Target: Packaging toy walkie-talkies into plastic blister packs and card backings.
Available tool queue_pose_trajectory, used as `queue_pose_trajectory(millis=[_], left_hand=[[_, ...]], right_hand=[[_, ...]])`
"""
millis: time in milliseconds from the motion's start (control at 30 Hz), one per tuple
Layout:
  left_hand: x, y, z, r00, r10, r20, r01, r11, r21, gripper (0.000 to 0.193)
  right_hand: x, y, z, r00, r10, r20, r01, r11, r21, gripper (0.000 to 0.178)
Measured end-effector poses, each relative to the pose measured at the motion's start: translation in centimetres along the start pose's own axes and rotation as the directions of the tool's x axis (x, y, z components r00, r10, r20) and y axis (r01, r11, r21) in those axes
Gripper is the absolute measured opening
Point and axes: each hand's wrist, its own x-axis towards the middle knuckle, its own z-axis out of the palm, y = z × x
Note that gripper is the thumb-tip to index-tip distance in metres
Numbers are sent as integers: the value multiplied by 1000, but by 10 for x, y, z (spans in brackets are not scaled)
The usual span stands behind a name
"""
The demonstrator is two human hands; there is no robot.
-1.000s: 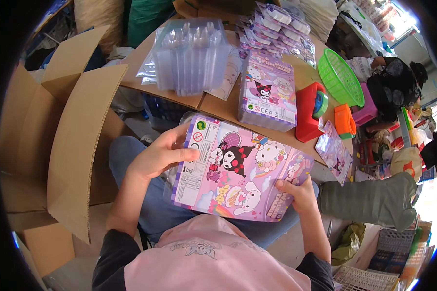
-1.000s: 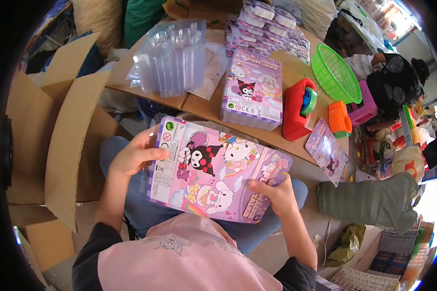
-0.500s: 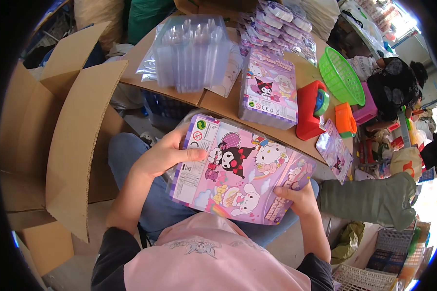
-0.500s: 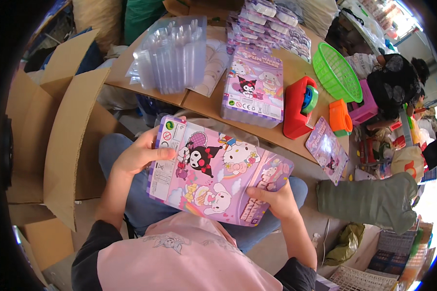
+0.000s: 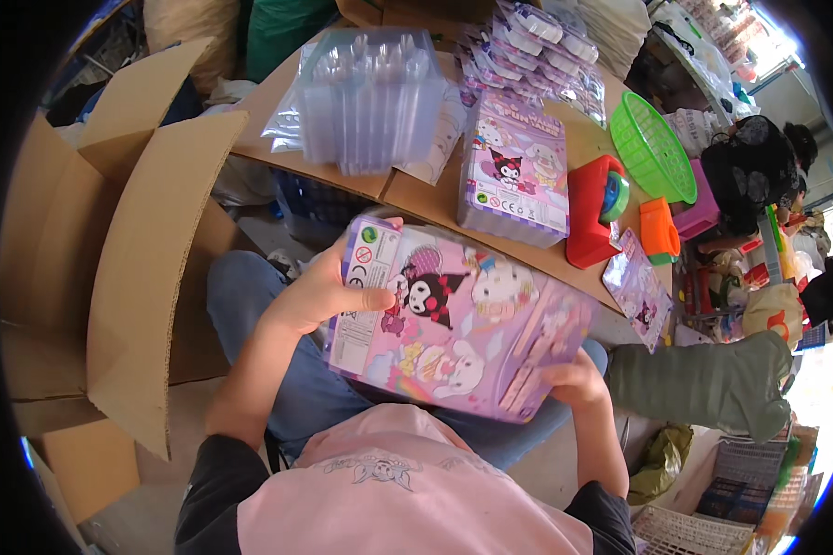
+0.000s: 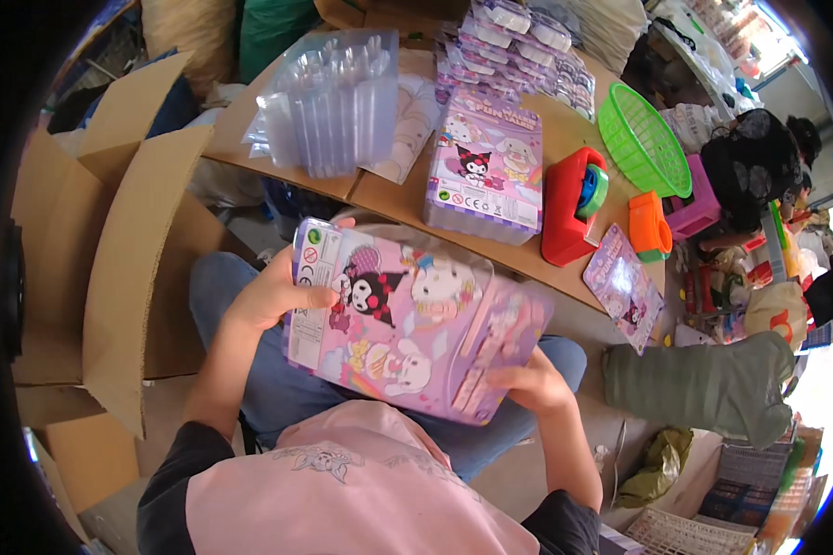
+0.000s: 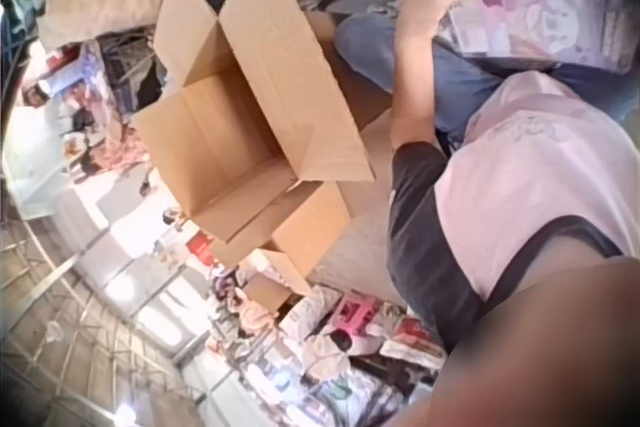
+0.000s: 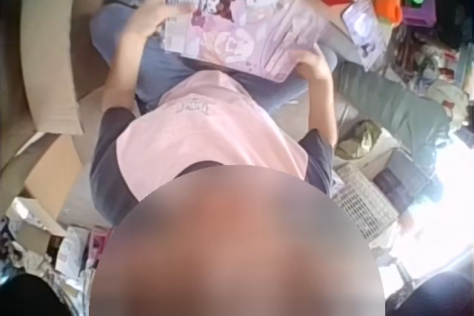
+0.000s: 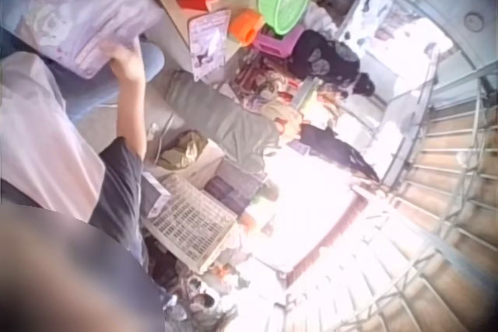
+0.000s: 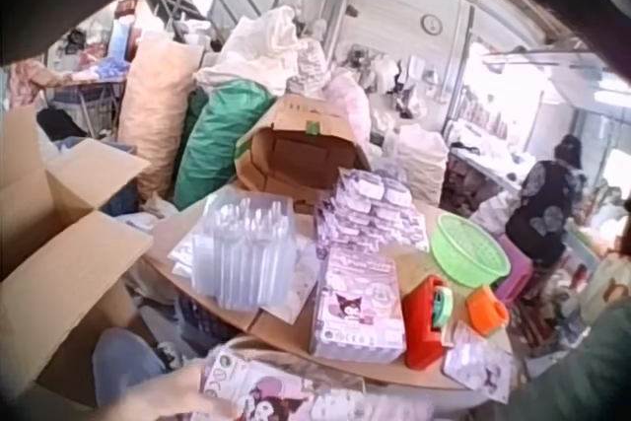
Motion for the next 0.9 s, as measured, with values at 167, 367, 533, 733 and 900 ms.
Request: queue_pose_trajectory(millis=[167,367,533,733,900], left_hand=[[6,-4,1,992,-121,34,117,989,96,75],[-1,2,4,989,-145,29,144,989,26,74],[-6,-2,8,996,-65,55,63,998,31,73],[3,14,-20,842,-79,533,-13,986,168,97],[30,4,35,708,-368,602,139,909,392,68]], right_hand=[[-5,13,7,986,53,-156,-74,989,-129,55],[12,14,26,888,-195,-416,46,939,-341,45],[12,9,27,860,-299,-413,114,902,-415,43],[7,-43,32,961,-227,-160,45,695,-718,33],[22,-57,61,959,-5,-283,-271,268,-924,44]])
